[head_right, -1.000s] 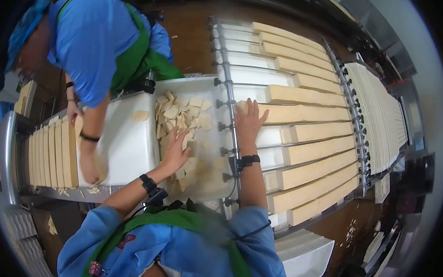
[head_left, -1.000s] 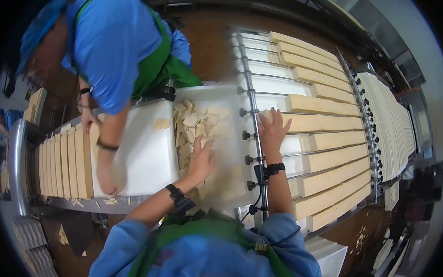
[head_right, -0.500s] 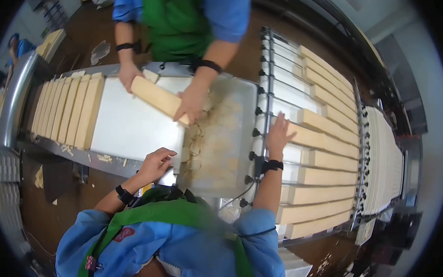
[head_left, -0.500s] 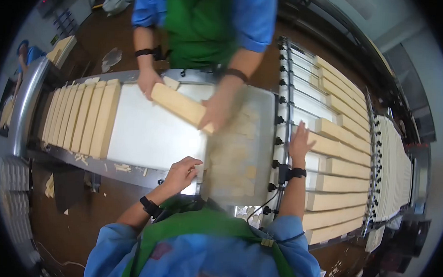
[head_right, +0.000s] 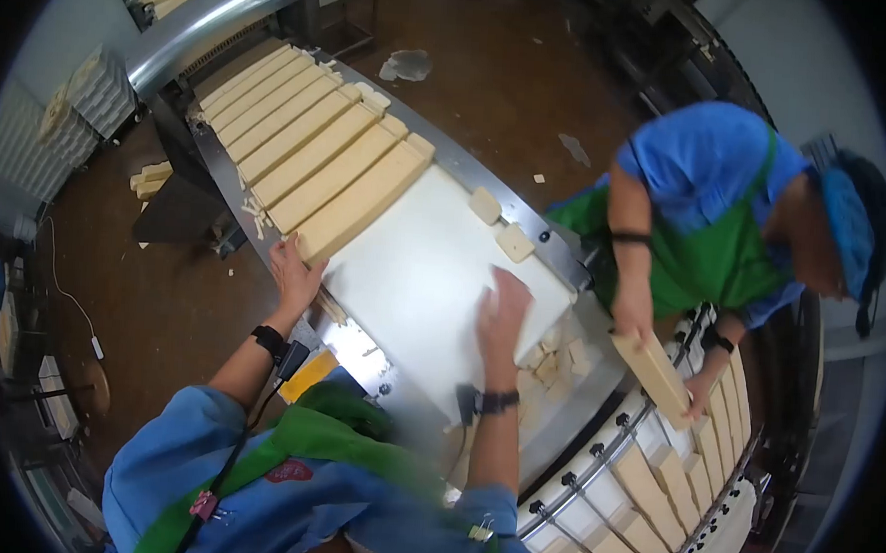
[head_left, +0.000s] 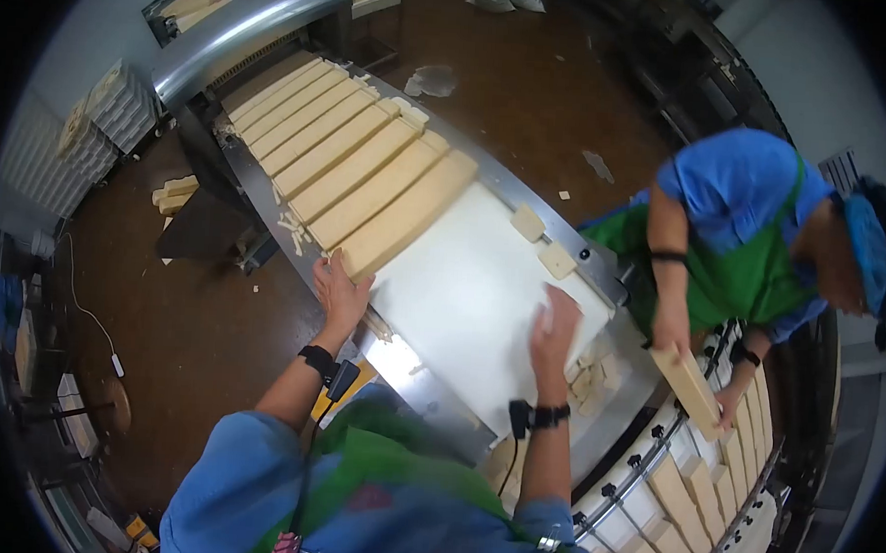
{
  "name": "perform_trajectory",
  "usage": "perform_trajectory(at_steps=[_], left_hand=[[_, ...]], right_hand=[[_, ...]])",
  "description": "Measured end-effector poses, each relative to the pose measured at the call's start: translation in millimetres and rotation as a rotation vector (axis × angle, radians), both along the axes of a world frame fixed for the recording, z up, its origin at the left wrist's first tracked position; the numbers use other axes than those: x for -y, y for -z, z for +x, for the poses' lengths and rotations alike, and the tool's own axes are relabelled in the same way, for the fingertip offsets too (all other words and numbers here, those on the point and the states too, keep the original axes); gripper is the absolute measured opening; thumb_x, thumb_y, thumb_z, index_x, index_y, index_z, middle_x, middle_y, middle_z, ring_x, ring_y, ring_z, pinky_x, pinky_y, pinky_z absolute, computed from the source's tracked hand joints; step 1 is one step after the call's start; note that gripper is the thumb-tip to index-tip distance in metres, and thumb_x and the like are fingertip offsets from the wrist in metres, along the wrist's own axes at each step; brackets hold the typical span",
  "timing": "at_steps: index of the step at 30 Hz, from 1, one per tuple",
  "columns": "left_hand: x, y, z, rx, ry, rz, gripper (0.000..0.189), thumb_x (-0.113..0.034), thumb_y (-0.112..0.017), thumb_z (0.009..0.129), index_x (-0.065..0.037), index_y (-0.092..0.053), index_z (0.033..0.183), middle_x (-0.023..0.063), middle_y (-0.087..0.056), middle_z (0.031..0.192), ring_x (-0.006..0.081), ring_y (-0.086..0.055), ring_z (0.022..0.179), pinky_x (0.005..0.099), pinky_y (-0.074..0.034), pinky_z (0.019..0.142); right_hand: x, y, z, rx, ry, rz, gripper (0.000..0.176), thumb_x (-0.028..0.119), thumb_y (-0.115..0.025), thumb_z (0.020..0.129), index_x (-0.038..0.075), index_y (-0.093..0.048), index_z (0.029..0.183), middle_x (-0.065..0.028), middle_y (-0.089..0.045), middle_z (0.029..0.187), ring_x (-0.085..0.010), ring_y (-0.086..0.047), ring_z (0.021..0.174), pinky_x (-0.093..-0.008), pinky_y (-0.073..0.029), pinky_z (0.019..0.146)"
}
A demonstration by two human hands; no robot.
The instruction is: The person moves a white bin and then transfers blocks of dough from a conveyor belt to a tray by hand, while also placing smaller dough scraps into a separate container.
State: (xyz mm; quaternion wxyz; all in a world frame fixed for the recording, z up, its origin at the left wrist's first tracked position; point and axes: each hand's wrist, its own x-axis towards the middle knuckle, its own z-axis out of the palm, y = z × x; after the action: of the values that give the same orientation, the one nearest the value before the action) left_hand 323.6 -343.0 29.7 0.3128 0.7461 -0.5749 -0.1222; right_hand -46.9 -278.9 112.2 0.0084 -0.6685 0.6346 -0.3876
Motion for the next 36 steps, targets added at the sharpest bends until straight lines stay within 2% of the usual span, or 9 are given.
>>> perform_trajectory(at_steps=[8, 14, 15, 16, 18, 19, 29, 32, 36], left_hand=[[38.1, -11.6, 14.9, -0.068, 0.166, 0.128, 0.080, -0.019, -0.086, 0.079, 0.000, -0.047, 0.146, 0.0272, -0.039, 0.136, 0.0479, -0.049, 0.125, 0.0481, -0.047, 0.106], [28.5, 33.4, 31.9, 0.170, 0.380, -0.064, 0.074, -0.024, -0.085, 0.083, 0.014, -0.048, 0.135, 0.0283, -0.045, 0.137, 0.0434, -0.048, 0.124, 0.0490, -0.039, 0.111], [37.3, 26.1, 28.3, -0.027, 0.418, 0.125, 0.078, -0.030, -0.085, 0.086, 0.016, -0.047, 0.137, 0.0296, -0.051, 0.131, 0.0431, -0.051, 0.121, 0.0502, -0.040, 0.109], [36.0, 24.7, 26.5, 0.272, 0.417, 0.060, 0.082, -0.033, -0.085, 0.086, 0.016, -0.048, 0.139, 0.0304, -0.055, 0.128, 0.0432, -0.054, 0.118, 0.0511, -0.042, 0.107], [51.9, 67.1, 41.3, 0.267, 0.620, -0.330, 0.089, -0.040, -0.086, 0.086, 0.009, -0.046, 0.149, 0.0346, -0.052, 0.139, 0.0475, -0.053, 0.118, 0.0554, -0.045, 0.103], [44.7, 60.1, 34.6, 0.211, 0.496, -0.071, 0.089, -0.043, -0.084, 0.087, 0.003, -0.045, 0.153, 0.0370, -0.050, 0.138, 0.0501, -0.050, 0.123, 0.0566, -0.046, 0.103], [39.1, 55.4, 21.5, 0.082, 0.425, 0.152, 0.085, -0.046, -0.079, 0.091, 0.003, -0.045, 0.152, 0.0425, -0.036, 0.136, 0.0516, -0.045, 0.125, 0.0599, -0.051, 0.094], [52.7, 61.4, 23.8, 0.220, 0.402, 0.157, 0.088, -0.050, -0.079, 0.089, 0.002, -0.045, 0.151, 0.0418, -0.032, 0.139, 0.0519, -0.045, 0.127, 0.0589, -0.052, 0.095], [64.5, 58.6, 14.7, 0.445, 0.267, 0.221, 0.090, -0.057, -0.079, 0.085, 0.001, -0.050, 0.148, 0.0391, -0.039, 0.137, 0.0493, -0.049, 0.127, 0.0581, -0.056, 0.089]], right_hand=[[160.9, 39.6, 113.0, 0.196, -0.091, 0.176, 0.039, 0.010, -0.067, 0.097, 0.006, -0.063, 0.136, -0.0193, -0.056, 0.145, -0.0374, -0.051, 0.136, -0.0488, -0.039, 0.116], [62.9, 48.6, 70.0, 0.025, -0.061, 0.174, 0.045, 0.016, -0.068, 0.093, 0.010, -0.065, 0.138, -0.0173, -0.059, 0.141, -0.0380, -0.049, 0.137, -0.0515, -0.038, 0.116], [42.6, 48.8, 53.8, -0.025, -0.039, 0.137, 0.043, 0.019, -0.069, 0.092, 0.009, -0.067, 0.134, -0.0172, -0.061, 0.139, -0.0363, -0.051, 0.134, -0.0513, -0.040, 0.113], [25.4, 61.2, 35.0, -0.150, -0.034, 0.104, 0.040, 0.020, -0.069, 0.091, 0.009, -0.069, 0.130, -0.0166, -0.062, 0.134, -0.0348, -0.053, 0.131, -0.0513, -0.042, 0.110], [-23.2, 42.0, 5.8, -0.079, 0.044, 0.099, 0.037, 0.019, -0.070, 0.091, 0.009, -0.069, 0.126, -0.0140, -0.063, 0.124, -0.0335, -0.054, 0.127, -0.0494, -0.041, 0.108], [-46.8, 31.9, -6.3, -0.089, 0.092, 0.115, 0.035, 0.017, -0.071, 0.091, 0.009, -0.070, 0.125, -0.0139, -0.064, 0.123, -0.0331, -0.054, 0.126, -0.0481, -0.040, 0.106], [-157.7, -3.0, -86.5, -0.116, 0.355, 0.361, 0.023, 0.015, -0.065, 0.092, 0.010, -0.072, 0.113, -0.0095, -0.067, 0.104, -0.0286, -0.059, 0.113, -0.0456, -0.041, 0.099], [-145.5, -14.6, -74.1, 0.090, 0.547, -0.028, 0.016, 0.011, -0.063, 0.089, 0.009, -0.072, 0.102, -0.0092, -0.067, 0.095, -0.0296, -0.061, 0.106, -0.0463, -0.044, 0.096], [-104.7, -0.8, -39.2, 0.072, 0.468, 0.085, 0.013, 0.013, -0.062, 0.087, 0.009, -0.072, 0.093, -0.0114, -0.070, 0.093, -0.0332, -0.067, 0.096, -0.0483, -0.049, 0.085]])
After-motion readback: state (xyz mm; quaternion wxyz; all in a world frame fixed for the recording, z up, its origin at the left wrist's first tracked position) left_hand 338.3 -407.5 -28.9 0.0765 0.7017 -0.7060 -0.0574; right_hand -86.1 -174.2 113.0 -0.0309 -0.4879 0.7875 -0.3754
